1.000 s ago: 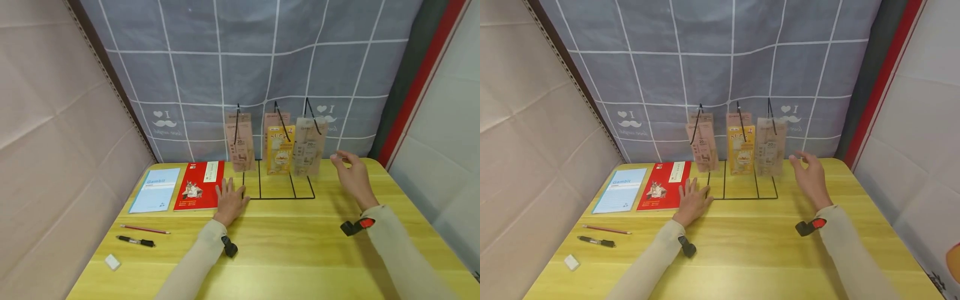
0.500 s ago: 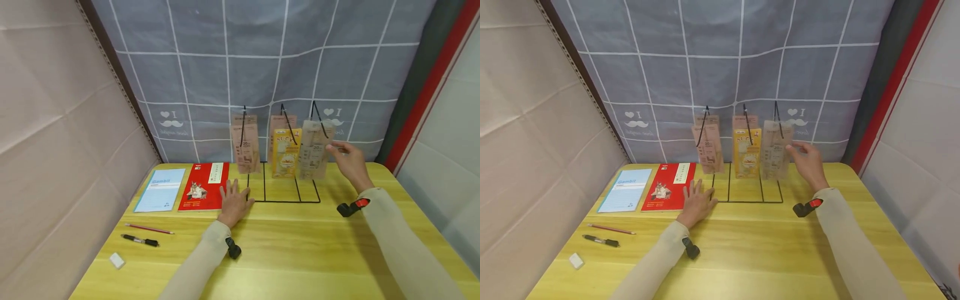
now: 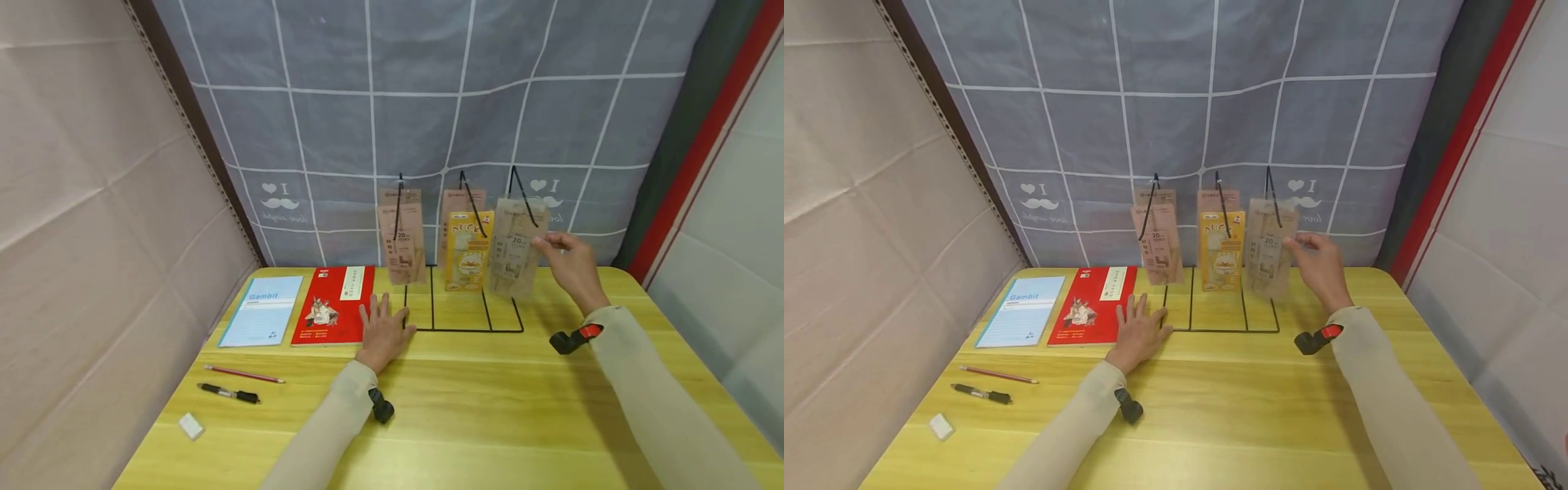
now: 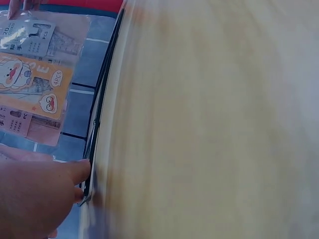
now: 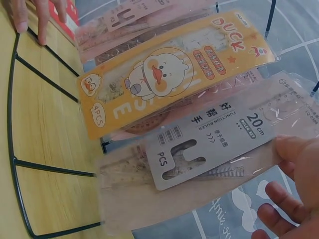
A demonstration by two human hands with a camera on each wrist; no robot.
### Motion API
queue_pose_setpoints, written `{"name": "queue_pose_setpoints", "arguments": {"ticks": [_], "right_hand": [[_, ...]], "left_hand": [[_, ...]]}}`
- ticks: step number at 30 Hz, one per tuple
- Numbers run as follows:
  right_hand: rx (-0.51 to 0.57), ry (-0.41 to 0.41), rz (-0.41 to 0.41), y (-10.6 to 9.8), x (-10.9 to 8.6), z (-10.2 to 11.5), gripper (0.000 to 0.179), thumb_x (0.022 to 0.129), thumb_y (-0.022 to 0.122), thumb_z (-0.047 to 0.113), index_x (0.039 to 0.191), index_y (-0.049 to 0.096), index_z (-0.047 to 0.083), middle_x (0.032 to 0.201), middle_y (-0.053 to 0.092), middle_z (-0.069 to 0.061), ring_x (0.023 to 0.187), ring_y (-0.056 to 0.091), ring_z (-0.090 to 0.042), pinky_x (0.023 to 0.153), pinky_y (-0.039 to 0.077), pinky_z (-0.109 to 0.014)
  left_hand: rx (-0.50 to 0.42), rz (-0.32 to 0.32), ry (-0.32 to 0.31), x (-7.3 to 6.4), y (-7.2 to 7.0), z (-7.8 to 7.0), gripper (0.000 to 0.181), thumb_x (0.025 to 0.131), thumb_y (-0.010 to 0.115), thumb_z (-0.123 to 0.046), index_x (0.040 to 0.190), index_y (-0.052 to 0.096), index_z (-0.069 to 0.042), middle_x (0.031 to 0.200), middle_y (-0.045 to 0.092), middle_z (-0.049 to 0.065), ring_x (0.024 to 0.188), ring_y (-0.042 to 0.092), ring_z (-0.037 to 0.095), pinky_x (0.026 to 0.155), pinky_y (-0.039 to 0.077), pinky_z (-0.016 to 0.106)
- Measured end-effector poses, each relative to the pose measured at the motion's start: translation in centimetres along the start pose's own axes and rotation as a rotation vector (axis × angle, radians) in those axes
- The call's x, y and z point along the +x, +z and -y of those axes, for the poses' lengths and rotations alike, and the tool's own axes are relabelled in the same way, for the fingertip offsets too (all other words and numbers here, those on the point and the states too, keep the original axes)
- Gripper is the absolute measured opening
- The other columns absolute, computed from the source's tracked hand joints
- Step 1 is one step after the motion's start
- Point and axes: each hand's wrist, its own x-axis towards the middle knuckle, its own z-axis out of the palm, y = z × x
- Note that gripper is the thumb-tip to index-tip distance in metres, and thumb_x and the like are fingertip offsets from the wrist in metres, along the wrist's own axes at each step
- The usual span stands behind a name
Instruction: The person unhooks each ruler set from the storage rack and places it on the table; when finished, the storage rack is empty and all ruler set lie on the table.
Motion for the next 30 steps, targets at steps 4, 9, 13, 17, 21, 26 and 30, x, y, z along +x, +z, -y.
{"name": "queue_pose_setpoints", "arguments": {"ticks": [4,9,13,17,21,26,30], "right_hand": [[-0.005,-0.017,-0.019,-0.1,-0.4,0.2,0.07,0.101,0.056,0.059,0.138,0.062,0.001,0.142,0.058,-0.023,0.134,0.052,-0.042,0.108,0.043,-0.062],[-0.025,-0.034,-0.043,-0.5,-1.3,0.6,0.062,0.101,0.058,0.055,0.132,0.066,0.002,0.136,0.061,-0.023,0.132,0.054,-0.041,0.106,0.044,-0.06],[-0.035,-0.024,-0.038,-1.0,-2.1,1.0,0.063,0.1,0.058,0.059,0.128,0.067,0.002,0.139,0.061,-0.022,0.137,0.051,-0.04,0.106,0.044,-0.059],[-0.044,0.002,-0.022,-1.4,-3.1,1.2,0.063,0.099,0.056,0.062,0.125,0.066,0.006,0.136,0.062,-0.015,0.128,0.055,-0.031,0.093,0.048,-0.046],[-0.061,0.004,-0.023,-1.7,-4.0,1.2,0.06,0.099,0.056,0.062,0.125,0.066,0.009,0.127,0.063,-0.008,0.111,0.055,-0.015,0.083,0.044,-0.034],[-0.072,-0.005,-0.016,-2.2,-5.1,1.4,0.059,0.1,0.056,0.06,0.125,0.066,0.008,0.132,0.062,-0.01,0.109,0.053,-0.012,0.083,0.042,-0.032],[-0.054,0.009,0.001,-2.5,-6.2,1.6,0.059,0.1,0.056,0.06,0.125,0.065,0.008,0.137,0.06,-0.012,0.118,0.054,-0.022,0.085,0.044,-0.038]], "left_hand": [[-0.006,-0.008,0.007,0.0,0.2,0.1,0.046,0.103,0.061,-0.046,0.143,0.064,-0.023,0.167,0.029,0.023,0.157,0.016,0.052,0.122,0.012,0.076],[0.003,0.009,0.002,-0.1,-0.2,0.0,0.047,0.103,0.059,-0.047,0.144,0.062,-0.024,0.168,0.028,0.022,0.158,0.014,0.051,0.123,0.011,0.075],[0.009,0.022,-0.007,-0.1,-0.5,-0.1,0.047,0.103,0.059,-0.047,0.145,0.062,-0.025,0.168,0.029,0.022,0.158,0.014,0.051,0.123,0.012,0.075],[0.018,0.025,-0.012,0.0,-0.5,-0.1,0.047,0.103,0.06,-0.047,0.144,0.062,-0.025,0.168,0.03,0.021,0.158,0.015,0.051,0.122,0.013,0.075],[0.017,0.033,-0.019,0.0,-0.5,-0.1,0.048,0.103,0.059,-0.048,0.146,0.061,-0.026,0.168,0.03,0.02,0.158,0.014,0.051,0.123,0.011,0.075],[-0.001,0.035,-0.027,0.1,-0.4,-0.1,0.049,0.103,0.06,-0.047,0.146,0.061,-0.025,0.168,0.028,0.022,0.158,0.013,0.051,0.123,0.009,0.075],[-0.011,0.039,-0.031,0.3,-0.2,0.0,0.049,0.103,0.06,-0.047,0.146,0.061,-0.024,0.168,0.027,0.022,0.158,0.011,0.051,0.123,0.006,0.076]]}}
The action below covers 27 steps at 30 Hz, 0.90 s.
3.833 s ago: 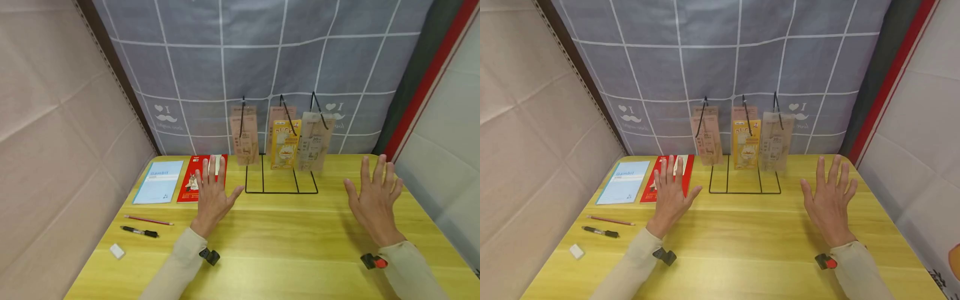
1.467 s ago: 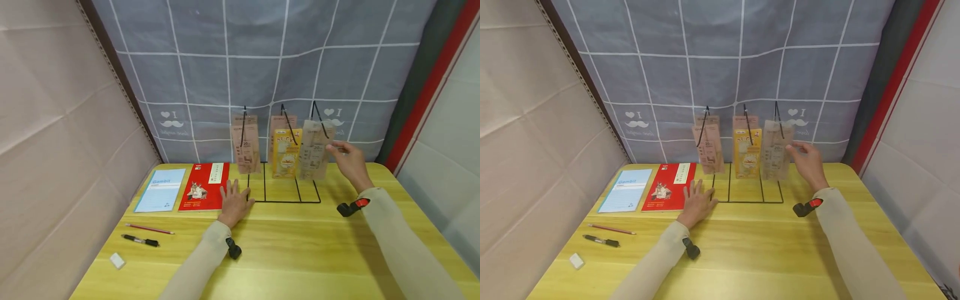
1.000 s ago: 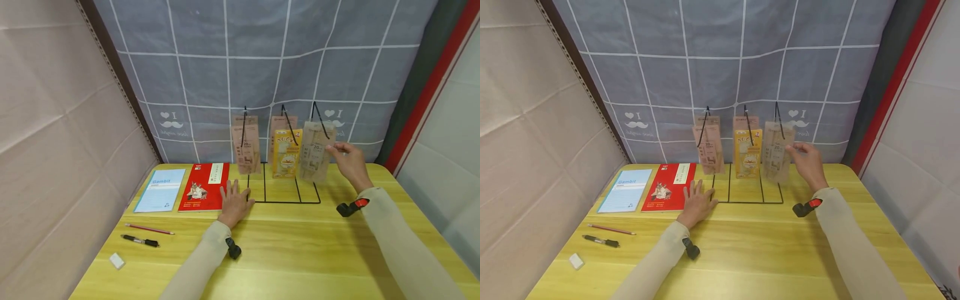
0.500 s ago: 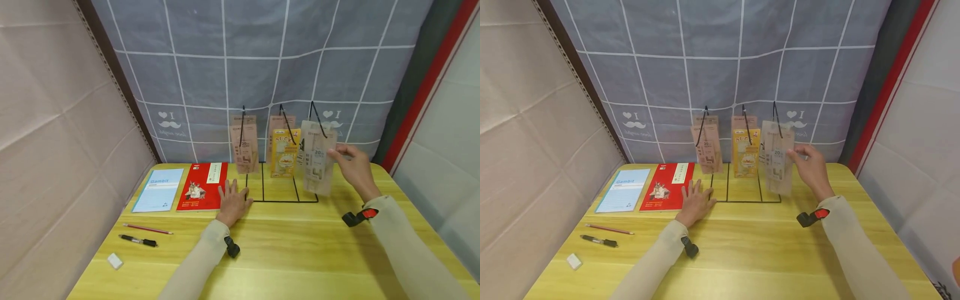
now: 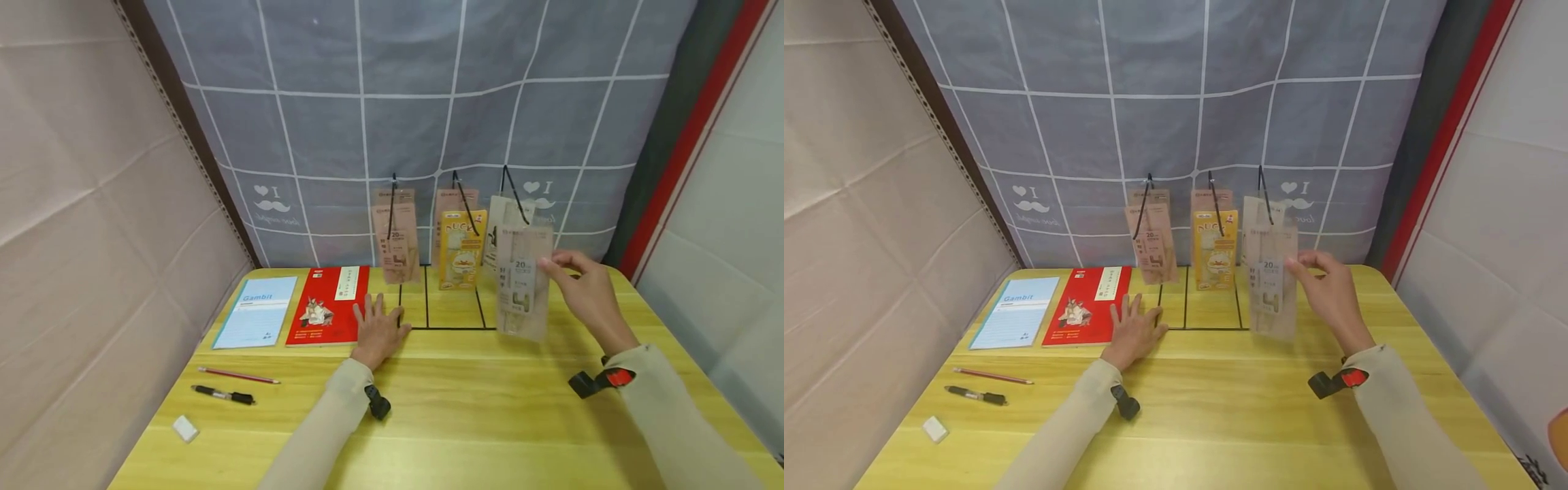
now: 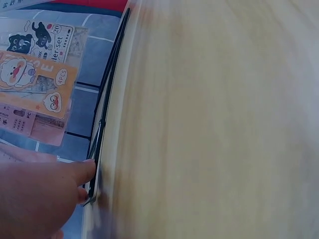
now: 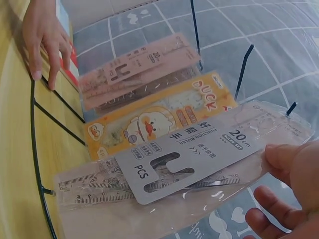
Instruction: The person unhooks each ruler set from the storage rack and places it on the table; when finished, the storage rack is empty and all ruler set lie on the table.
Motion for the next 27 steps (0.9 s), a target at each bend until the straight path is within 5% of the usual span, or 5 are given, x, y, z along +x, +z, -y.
{"name": "queue_pose_setpoints", "arguments": {"ticks": [5,10,13,19,27], "right_hand": [[0.039,0.003,0.001,-0.3,-1.3,0.2,0.057,0.101,0.057,0.057,0.122,0.065,0.004,0.147,0.056,-0.016,0.136,0.051,-0.035,0.103,0.048,-0.057],[0.01,-0.006,-0.007,-0.8,-2.7,0.5,0.055,0.102,0.058,0.054,0.122,0.066,0.004,0.154,0.052,-0.017,0.137,0.051,-0.039,0.09,0.048,-0.033],[-0.01,-0.008,-0.004,-1.4,-3.7,0.6,0.052,0.102,0.059,0.054,0.121,0.067,0.006,0.155,0.052,-0.017,0.126,0.058,-0.029,0.079,0.045,-0.02],[-0.045,0.014,-0.014,-2.4,-5.1,0.2,0.048,0.101,0.06,0.055,0.118,0.067,0.01,0.151,0.055,-0.016,0.095,0.053,0.009,0.072,0.046,-0.016],[-0.097,0.1,0.011,-4.3,-5.4,-2.9,0.051,0.101,0.058,0.057,0.122,0.067,0.012,0.146,0.055,-0.016,0.1,0.045,0.013,0.073,0.045,-0.016]], "left_hand": [[0.014,-0.003,-0.006,0.1,0.1,-0.1,0.05,0.102,0.06,-0.048,0.146,0.061,-0.024,0.167,0.029,0.022,0.158,0.012,0.051,0.122,0.006,0.077],[0.009,-0.006,0.0,0.0,0.0,-0.3,0.05,0.102,0.061,-0.048,0.145,0.061,-0.024,0.166,0.03,0.022,0.158,0.013,0.051,0.122,0.006,0.077],[0.006,-0.006,0.002,-0.1,0.0,-0.4,0.05,0.102,0.061,-0.048,0.145,0.061,-0.024,0.166,0.031,0.022,0.158,0.014,0.051,0.122,0.007,0.077],[0.009,0.001,-0.009,-0.1,0.0,-0.2,0.05,0.102,0.06,-0.049,0.146,0.06,-0.026,0.167,0.031,0.021,0.158,0.014,0.05,0.122,0.007,0.076],[-0.008,0.023,-0.026,-0.2,-0.1,-0.1,0.05,0.102,0.06,-0.049,0.147,0.059,-0.026,0.168,0.029,0.021,0.159,0.011,0.049,0.123,0.004,0.075]]}}
